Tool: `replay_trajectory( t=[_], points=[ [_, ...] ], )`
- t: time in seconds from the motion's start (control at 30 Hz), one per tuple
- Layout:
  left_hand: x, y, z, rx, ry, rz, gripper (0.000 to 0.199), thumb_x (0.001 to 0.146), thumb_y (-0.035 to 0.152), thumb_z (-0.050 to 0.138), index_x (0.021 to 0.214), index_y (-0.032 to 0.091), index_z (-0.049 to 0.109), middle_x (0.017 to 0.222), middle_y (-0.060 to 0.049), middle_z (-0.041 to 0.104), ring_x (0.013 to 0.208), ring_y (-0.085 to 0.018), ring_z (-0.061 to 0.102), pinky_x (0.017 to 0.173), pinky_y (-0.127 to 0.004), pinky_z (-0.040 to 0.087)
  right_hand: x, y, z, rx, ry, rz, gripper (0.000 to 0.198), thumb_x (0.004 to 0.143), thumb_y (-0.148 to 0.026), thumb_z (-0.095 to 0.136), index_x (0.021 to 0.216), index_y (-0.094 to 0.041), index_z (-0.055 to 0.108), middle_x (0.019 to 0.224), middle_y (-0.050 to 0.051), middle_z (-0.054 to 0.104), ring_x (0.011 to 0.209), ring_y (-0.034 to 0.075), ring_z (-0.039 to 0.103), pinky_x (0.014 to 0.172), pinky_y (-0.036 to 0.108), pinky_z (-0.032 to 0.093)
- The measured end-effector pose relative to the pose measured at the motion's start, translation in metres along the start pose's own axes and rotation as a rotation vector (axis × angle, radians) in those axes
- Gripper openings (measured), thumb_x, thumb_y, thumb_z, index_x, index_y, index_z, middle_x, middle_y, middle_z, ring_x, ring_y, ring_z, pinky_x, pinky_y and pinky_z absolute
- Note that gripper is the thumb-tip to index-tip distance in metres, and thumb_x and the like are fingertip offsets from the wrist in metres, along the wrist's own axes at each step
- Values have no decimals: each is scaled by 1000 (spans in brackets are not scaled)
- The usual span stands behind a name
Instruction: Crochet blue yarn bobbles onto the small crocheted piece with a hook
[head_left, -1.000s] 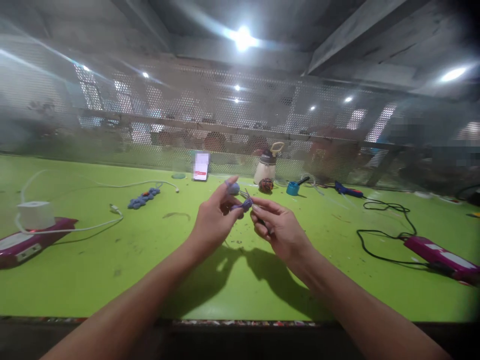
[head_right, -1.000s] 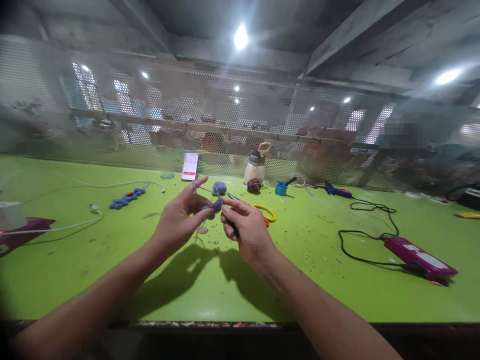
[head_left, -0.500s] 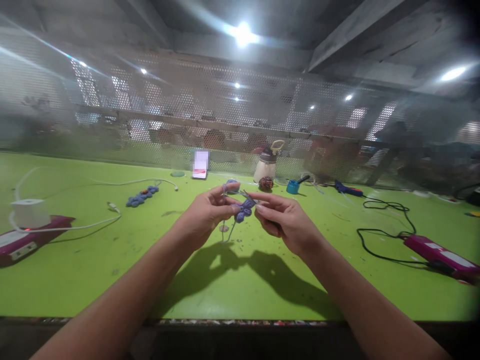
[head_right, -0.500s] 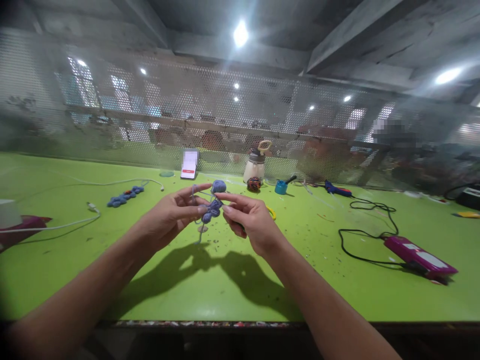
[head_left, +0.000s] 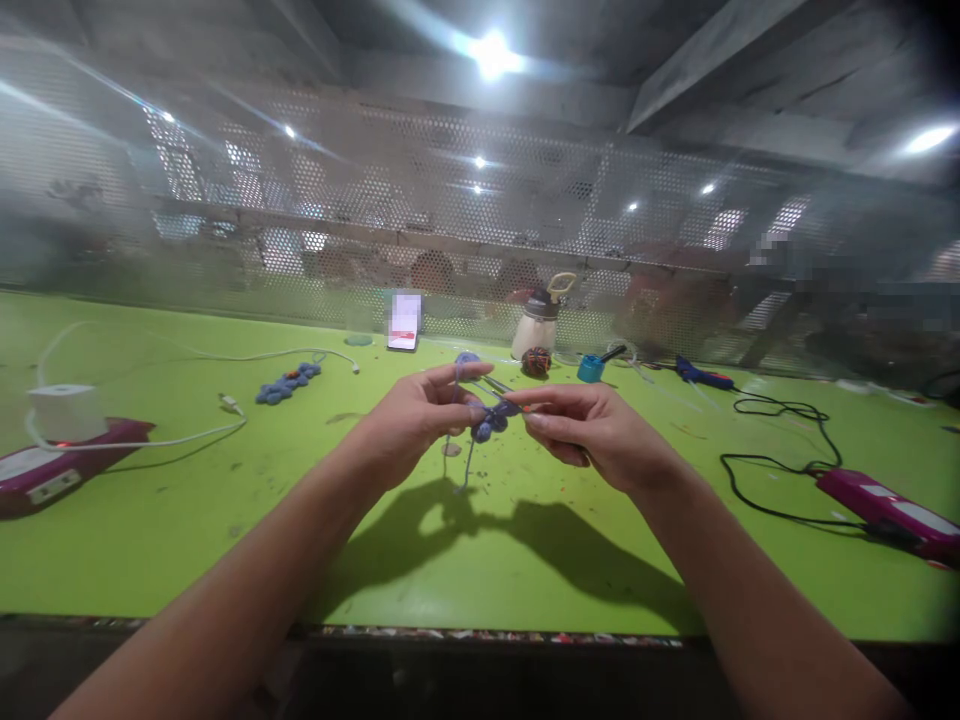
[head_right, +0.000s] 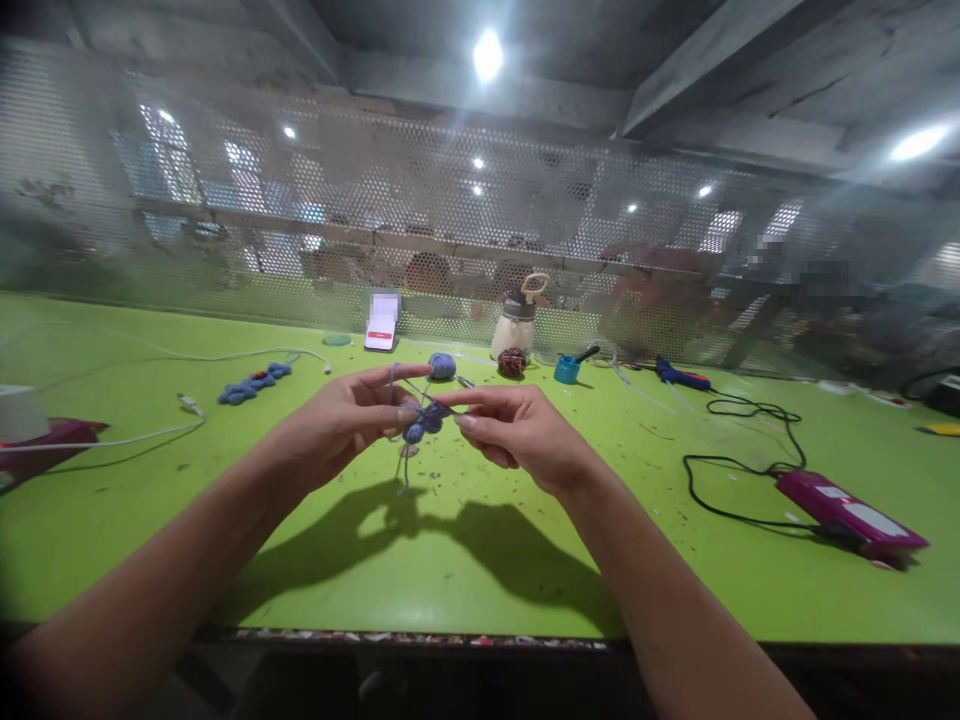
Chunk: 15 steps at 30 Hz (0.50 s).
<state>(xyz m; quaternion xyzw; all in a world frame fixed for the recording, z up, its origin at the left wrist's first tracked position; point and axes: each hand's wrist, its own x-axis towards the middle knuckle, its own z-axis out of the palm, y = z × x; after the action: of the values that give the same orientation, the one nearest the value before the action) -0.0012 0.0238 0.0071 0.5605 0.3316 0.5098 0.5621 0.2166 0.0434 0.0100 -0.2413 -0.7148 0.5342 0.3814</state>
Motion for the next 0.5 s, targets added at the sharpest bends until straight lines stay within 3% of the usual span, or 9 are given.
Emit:
replay_trajectory(
  t=[0.3, 0.5],
  points=[
    [-2, 2, 0, -14, -23, -8, 54, 67, 14, 75, 120, 13, 64, 72, -3, 65, 65, -15, 55, 63, -31, 36, -5, -8, -3, -208, -29, 11, 28, 84, -23, 65, 110, -22, 75, 52, -6, 38, 42, 6, 31, 41, 22, 21],
    [0, -1, -1, 50, -35, -31, 51, 66, 14, 74, 116, 11, 66, 71, -2, 64, 64, -14, 55, 63, -31, 37, -8, -14, -5, -577, -82, -49, 30, 86, -24, 60, 112, -20, 75, 54, -4, 44, 48, 8, 28, 45, 23, 23]
  ],
)
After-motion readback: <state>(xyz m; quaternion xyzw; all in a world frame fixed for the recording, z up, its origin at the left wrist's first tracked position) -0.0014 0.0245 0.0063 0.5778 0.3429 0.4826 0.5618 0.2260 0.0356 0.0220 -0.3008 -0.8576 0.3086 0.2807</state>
